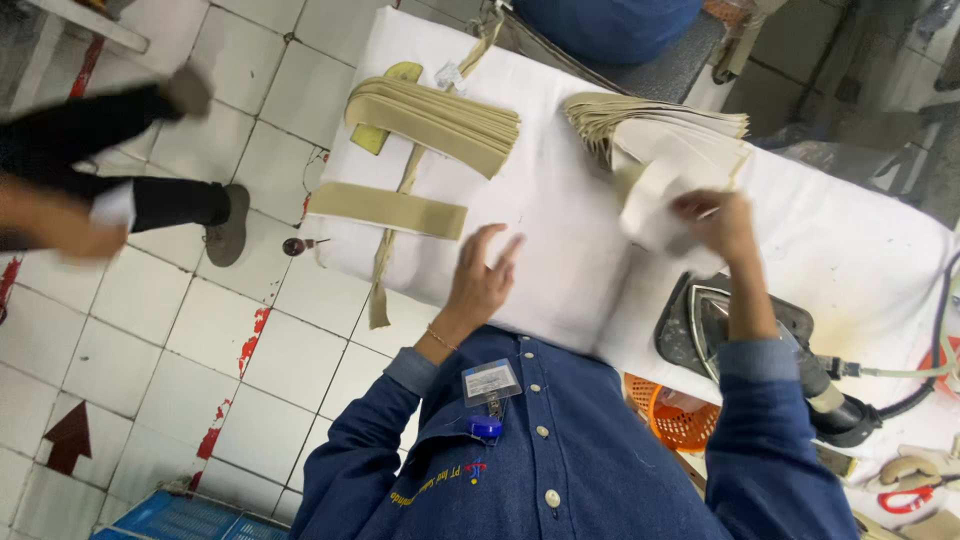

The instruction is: The person irons beige fabric pieces on a white ironing board. They repeatedly pick up a piece, iron it with a steam iron, flip it, and iron the other side before stacking it with others.

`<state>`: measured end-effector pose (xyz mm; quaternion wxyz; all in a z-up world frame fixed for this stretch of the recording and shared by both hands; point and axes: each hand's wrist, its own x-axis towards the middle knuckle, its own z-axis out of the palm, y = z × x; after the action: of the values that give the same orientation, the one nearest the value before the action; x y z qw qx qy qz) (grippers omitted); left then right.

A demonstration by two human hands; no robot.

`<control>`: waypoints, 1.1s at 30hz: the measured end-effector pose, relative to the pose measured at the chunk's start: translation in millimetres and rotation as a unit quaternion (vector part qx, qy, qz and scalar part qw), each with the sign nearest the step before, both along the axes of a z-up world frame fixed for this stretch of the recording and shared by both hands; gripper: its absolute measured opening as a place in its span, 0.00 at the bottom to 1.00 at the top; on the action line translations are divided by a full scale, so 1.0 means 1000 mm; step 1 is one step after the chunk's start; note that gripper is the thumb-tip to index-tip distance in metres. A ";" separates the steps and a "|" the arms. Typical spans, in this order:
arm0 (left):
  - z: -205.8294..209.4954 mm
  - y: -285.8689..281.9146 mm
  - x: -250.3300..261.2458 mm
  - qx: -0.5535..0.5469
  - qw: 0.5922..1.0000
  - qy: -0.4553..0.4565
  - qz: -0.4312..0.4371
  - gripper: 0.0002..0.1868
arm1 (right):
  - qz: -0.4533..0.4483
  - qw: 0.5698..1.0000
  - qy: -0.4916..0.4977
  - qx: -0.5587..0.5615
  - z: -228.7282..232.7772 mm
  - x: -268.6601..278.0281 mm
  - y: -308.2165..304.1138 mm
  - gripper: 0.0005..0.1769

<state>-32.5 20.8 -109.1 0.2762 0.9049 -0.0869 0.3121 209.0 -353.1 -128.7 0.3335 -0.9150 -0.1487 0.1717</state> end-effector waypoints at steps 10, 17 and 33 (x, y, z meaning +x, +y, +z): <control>-0.056 -0.020 -0.007 0.111 0.954 0.200 -0.191 0.09 | 0.096 0.976 0.175 0.090 0.063 -0.167 0.131 0.13; -0.013 0.008 0.009 0.141 0.908 0.388 -0.073 0.23 | 0.108 0.990 0.086 -0.015 0.008 -0.164 0.129 0.08; -0.056 -0.028 -0.014 0.252 0.938 0.198 -0.132 0.41 | -0.042 0.983 -0.159 -0.085 0.095 -0.142 -0.028 0.25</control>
<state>-46.0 -7.4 -164.8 0.0891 0.9686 -0.2254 0.0553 67.5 -380.7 -34.1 0.2332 -0.9611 -0.1464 0.0215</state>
